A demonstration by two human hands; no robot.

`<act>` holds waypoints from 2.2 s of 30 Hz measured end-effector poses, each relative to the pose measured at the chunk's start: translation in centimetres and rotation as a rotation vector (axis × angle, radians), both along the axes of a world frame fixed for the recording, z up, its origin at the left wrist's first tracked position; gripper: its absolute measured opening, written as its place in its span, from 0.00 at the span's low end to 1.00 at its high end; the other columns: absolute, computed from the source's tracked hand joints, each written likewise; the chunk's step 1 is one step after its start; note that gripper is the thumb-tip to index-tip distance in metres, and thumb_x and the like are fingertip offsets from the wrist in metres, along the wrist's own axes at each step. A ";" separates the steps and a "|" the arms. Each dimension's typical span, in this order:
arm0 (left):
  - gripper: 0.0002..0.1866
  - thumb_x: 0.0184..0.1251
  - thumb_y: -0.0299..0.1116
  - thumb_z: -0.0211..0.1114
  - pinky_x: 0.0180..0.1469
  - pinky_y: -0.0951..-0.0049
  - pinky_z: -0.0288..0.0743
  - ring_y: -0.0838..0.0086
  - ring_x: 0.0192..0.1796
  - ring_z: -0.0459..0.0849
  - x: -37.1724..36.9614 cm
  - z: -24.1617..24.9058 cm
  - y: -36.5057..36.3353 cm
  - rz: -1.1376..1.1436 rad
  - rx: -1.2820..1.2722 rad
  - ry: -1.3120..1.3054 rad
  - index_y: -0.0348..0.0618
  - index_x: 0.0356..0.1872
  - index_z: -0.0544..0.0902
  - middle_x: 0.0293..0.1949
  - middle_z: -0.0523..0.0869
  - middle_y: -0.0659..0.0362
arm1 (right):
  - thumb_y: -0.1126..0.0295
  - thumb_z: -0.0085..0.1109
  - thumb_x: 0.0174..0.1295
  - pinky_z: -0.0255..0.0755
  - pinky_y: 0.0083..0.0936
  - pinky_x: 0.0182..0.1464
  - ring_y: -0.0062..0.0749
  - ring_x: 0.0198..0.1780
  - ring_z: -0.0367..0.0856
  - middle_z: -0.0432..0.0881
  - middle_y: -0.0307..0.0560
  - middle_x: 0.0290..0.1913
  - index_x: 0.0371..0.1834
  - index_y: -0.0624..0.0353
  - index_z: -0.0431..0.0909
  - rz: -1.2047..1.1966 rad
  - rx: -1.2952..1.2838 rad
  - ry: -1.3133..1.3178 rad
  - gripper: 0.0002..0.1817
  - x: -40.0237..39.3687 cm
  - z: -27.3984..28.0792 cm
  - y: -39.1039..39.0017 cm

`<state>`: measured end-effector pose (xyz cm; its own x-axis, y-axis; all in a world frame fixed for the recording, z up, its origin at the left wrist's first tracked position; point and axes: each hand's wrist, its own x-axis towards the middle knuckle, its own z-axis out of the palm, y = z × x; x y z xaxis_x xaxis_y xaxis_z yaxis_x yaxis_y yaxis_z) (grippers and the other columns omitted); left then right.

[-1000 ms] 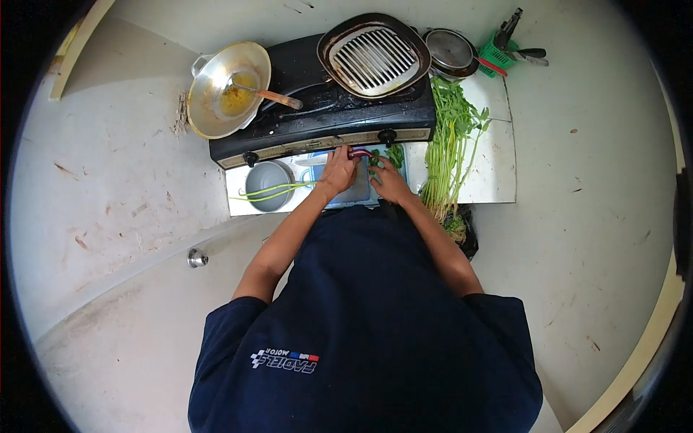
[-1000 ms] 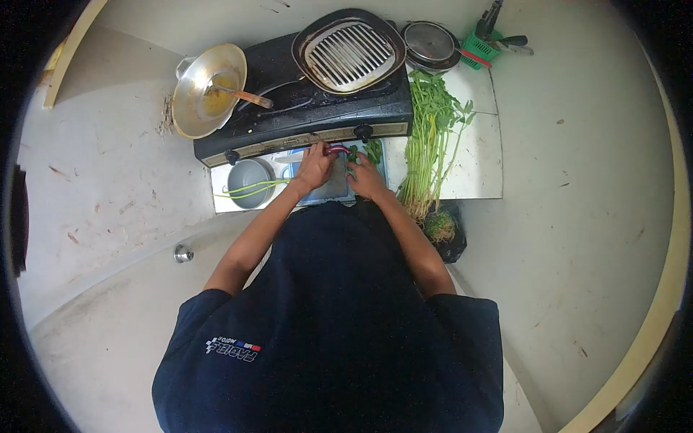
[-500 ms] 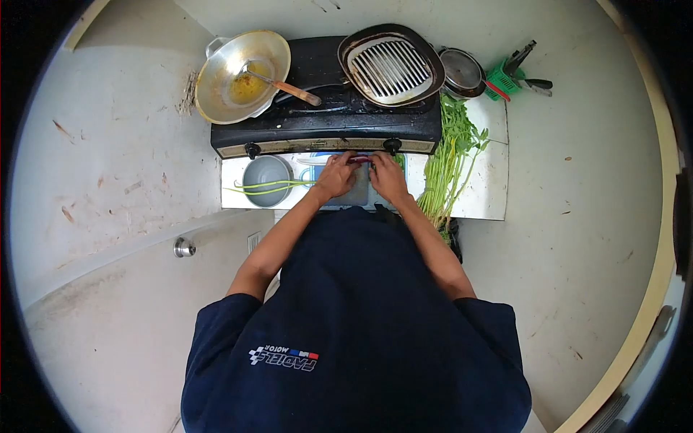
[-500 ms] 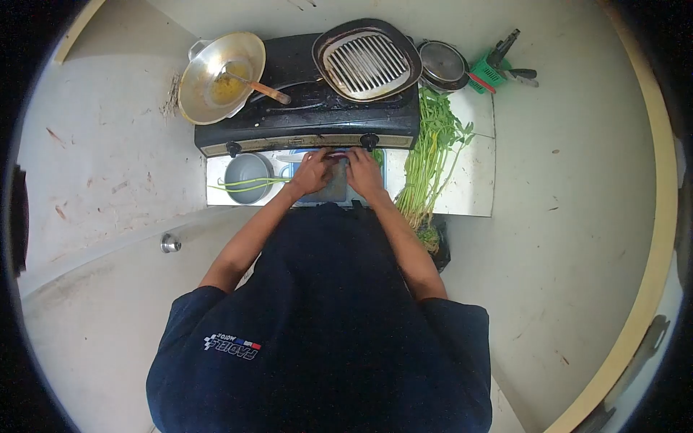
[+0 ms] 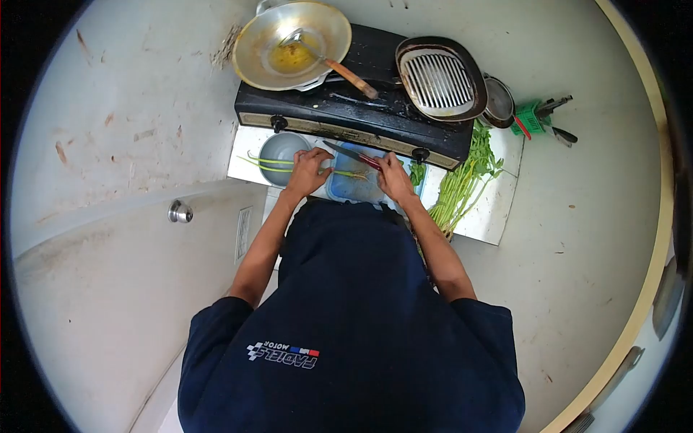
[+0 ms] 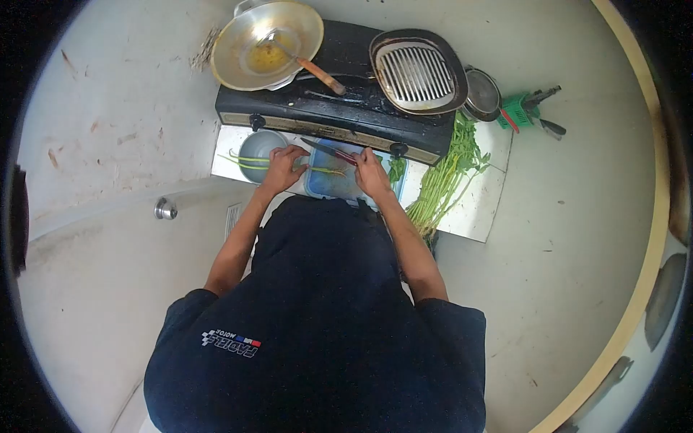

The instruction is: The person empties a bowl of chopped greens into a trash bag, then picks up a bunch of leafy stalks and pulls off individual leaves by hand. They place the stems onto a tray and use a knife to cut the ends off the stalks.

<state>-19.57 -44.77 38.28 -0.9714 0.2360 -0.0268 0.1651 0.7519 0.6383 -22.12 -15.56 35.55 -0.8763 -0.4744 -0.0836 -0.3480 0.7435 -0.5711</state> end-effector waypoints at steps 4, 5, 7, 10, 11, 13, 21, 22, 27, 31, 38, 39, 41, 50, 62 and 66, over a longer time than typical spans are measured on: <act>0.18 0.63 0.36 0.73 0.70 0.48 0.57 0.63 0.61 0.82 0.6 -0.2 -0.5 -0.124 -0.085 -0.039 0.49 0.54 0.84 0.53 0.86 0.59 | 0.75 0.59 0.60 0.76 0.52 0.53 0.66 0.49 0.79 0.70 0.63 0.50 0.57 0.63 0.68 -0.112 -0.041 -0.138 0.21 0.9 1.3 0.1; 0.18 0.63 0.36 0.73 0.69 0.47 0.57 0.63 0.61 0.82 0.5 -0.4 -0.1 -0.171 -0.098 -0.049 0.49 0.54 0.84 0.54 0.86 0.59 | 0.75 0.59 0.60 0.76 0.52 0.52 0.67 0.49 0.79 0.71 0.63 0.50 0.57 0.63 0.68 -0.136 -0.058 -0.107 0.21 1.2 1.2 0.3; 0.18 0.62 0.35 0.72 0.70 0.46 0.57 0.63 0.61 0.82 0.1 -0.6 0.7 -0.247 -0.129 -0.047 0.48 0.53 0.84 0.53 0.87 0.57 | 0.74 0.58 0.60 0.77 0.51 0.50 0.67 0.50 0.79 0.73 0.65 0.50 0.57 0.64 0.68 -0.188 -0.094 -0.041 0.21 2.2 0.7 0.3; 0.15 0.62 0.33 0.72 0.69 0.49 0.60 0.62 0.58 0.84 -0.6 -1.3 1.8 -0.344 -0.176 -0.038 0.46 0.50 0.86 0.50 0.88 0.54 | 0.72 0.61 0.60 0.76 0.44 0.42 0.57 0.38 0.83 0.81 0.63 0.38 0.50 0.64 0.72 -0.376 -0.197 -0.083 0.17 4.2 0.9 0.2; 0.14 0.61 0.33 0.72 0.67 0.50 0.64 0.61 0.55 0.86 -1.2 -1.7 1.9 -0.382 -0.191 -0.049 0.45 0.48 0.86 0.47 0.89 0.53 | 0.72 0.62 0.60 0.76 0.41 0.40 0.53 0.34 0.83 0.82 0.61 0.34 0.49 0.64 0.73 -0.441 -0.214 -0.117 0.16 4.9 1.1 0.0; 0.12 0.62 0.31 0.71 0.62 0.53 0.71 0.57 0.51 0.88 -1.9 -2.1 1.6 -0.402 -0.182 -0.116 0.43 0.45 0.88 0.43 0.90 0.51 | 0.68 0.68 0.62 0.71 0.33 0.33 0.38 0.27 0.77 0.79 0.53 0.26 0.39 0.65 0.76 -0.560 -0.235 -0.173 0.13 5.7 3.0 -1.0; 0.10 0.71 0.27 0.67 0.45 0.68 0.82 0.70 0.39 0.89 -4.7 3.6 -1.2 -0.264 0.427 -0.469 0.37 0.48 0.89 0.38 0.92 0.53 | 0.65 0.72 0.67 0.62 0.22 0.35 0.19 0.31 0.67 0.70 0.32 0.27 0.41 0.65 0.83 -0.737 -0.539 -0.247 0.13 6.5 6.8 -4.9; 0.10 0.72 0.28 0.67 0.45 0.70 0.81 0.73 0.39 0.88 -5.1 4.3 -1.6 -0.269 0.524 -0.526 0.36 0.49 0.89 0.37 0.92 0.54 | 0.66 0.72 0.66 0.62 0.20 0.36 0.18 0.31 0.66 0.69 0.32 0.27 0.43 0.66 0.83 -0.741 -0.605 -0.167 0.13 6.3 8.2 -6.1; 0.11 0.75 0.30 0.67 0.45 0.76 0.79 0.80 0.37 0.84 -6.1 7.2 -3.1 -0.285 0.787 -0.689 0.33 0.48 0.89 0.38 0.93 0.58 | 0.72 0.74 0.65 0.68 0.18 0.39 0.17 0.34 0.74 0.73 0.33 0.30 0.38 0.63 0.77 -0.861 -0.863 -0.206 0.11 5.6 12.1 -9.9; 0.12 0.74 0.32 0.68 0.38 0.79 0.77 0.81 0.35 0.85 -5.7 8.8 -3.5 -0.326 0.784 -0.706 0.34 0.48 0.89 0.39 0.93 0.58 | 0.76 0.73 0.64 0.71 0.20 0.39 0.18 0.38 0.80 0.75 0.33 0.29 0.27 0.55 0.69 -0.909 -1.060 -0.187 0.18 5.5 12.7 -11.8; 0.14 0.76 0.36 0.66 0.33 0.80 0.73 0.84 0.33 0.83 -5.0 11.1 -3.8 -0.285 0.671 -0.806 0.39 0.55 0.87 0.39 0.94 0.59 | 0.72 0.76 0.63 0.57 0.19 0.32 0.13 0.28 0.61 0.68 0.27 0.25 0.24 0.51 0.66 -1.021 -0.992 -0.116 0.22 6.1 11.6 -12.4; 0.14 0.76 0.36 0.66 0.32 0.81 0.72 0.84 0.33 0.82 -5.0 10.9 -3.9 -0.290 0.670 -0.809 0.40 0.55 0.87 0.39 0.94 0.59 | 0.72 0.76 0.63 0.55 0.19 0.31 0.13 0.27 0.58 0.67 0.27 0.25 0.24 0.50 0.66 -1.027 -1.014 -0.092 0.22 6.2 11.6 -12.4; 0.14 0.77 0.36 0.66 0.32 0.81 0.71 0.84 0.32 0.81 -4.9 10.8 -3.8 -0.290 0.664 -0.813 0.40 0.55 0.87 0.39 0.94 0.60 | 0.72 0.76 0.62 0.55 0.18 0.32 0.13 0.28 0.60 0.68 0.27 0.25 0.24 0.50 0.67 -1.039 -0.980 -0.139 0.22 6.4 12.0 -12.0; 0.12 0.77 0.39 0.67 0.30 0.82 0.69 0.86 0.29 0.77 -4.0 10.2 -1.8 -0.304 0.651 -0.845 0.40 0.48 0.87 0.38 0.93 0.62 | 0.73 0.76 0.62 0.57 0.18 0.31 0.13 0.28 0.62 0.70 0.28 0.25 0.25 0.51 0.67 -1.066 -0.966 -0.202 0.21 7.2 11.8 -10.3; 0.08 0.74 0.31 0.64 0.37 0.76 0.73 0.80 0.34 0.80 -1.6 4.4 4.7 -0.296 0.601 -0.820 0.39 0.45 0.87 0.37 0.91 0.61 | 0.68 0.77 0.62 0.60 0.23 0.33 0.19 0.28 0.64 0.69 0.33 0.25 0.22 0.53 0.66 -0.926 -0.740 -0.382 0.23 8.4 9.7 -2.9; 0.07 0.72 0.28 0.63 0.45 0.69 0.78 0.71 0.39 0.86 -1.2 1.9 6.1 -0.200 0.390 -0.603 0.37 0.43 0.87 0.37 0.91 0.54 | 0.63 0.73 0.65 0.72 0.36 0.48 0.41 0.46 0.77 0.76 0.52 0.40 0.28 0.66 0.79 -0.691 -0.399 -0.068 0.18 8.4 7.9 -0.1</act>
<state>-20.78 -38.66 40.16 -0.7524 0.5079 -0.4196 -0.1886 0.4442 0.8759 -13.69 -15.62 43.50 -0.9820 0.1686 -0.0857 0.1617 0.5132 -0.8429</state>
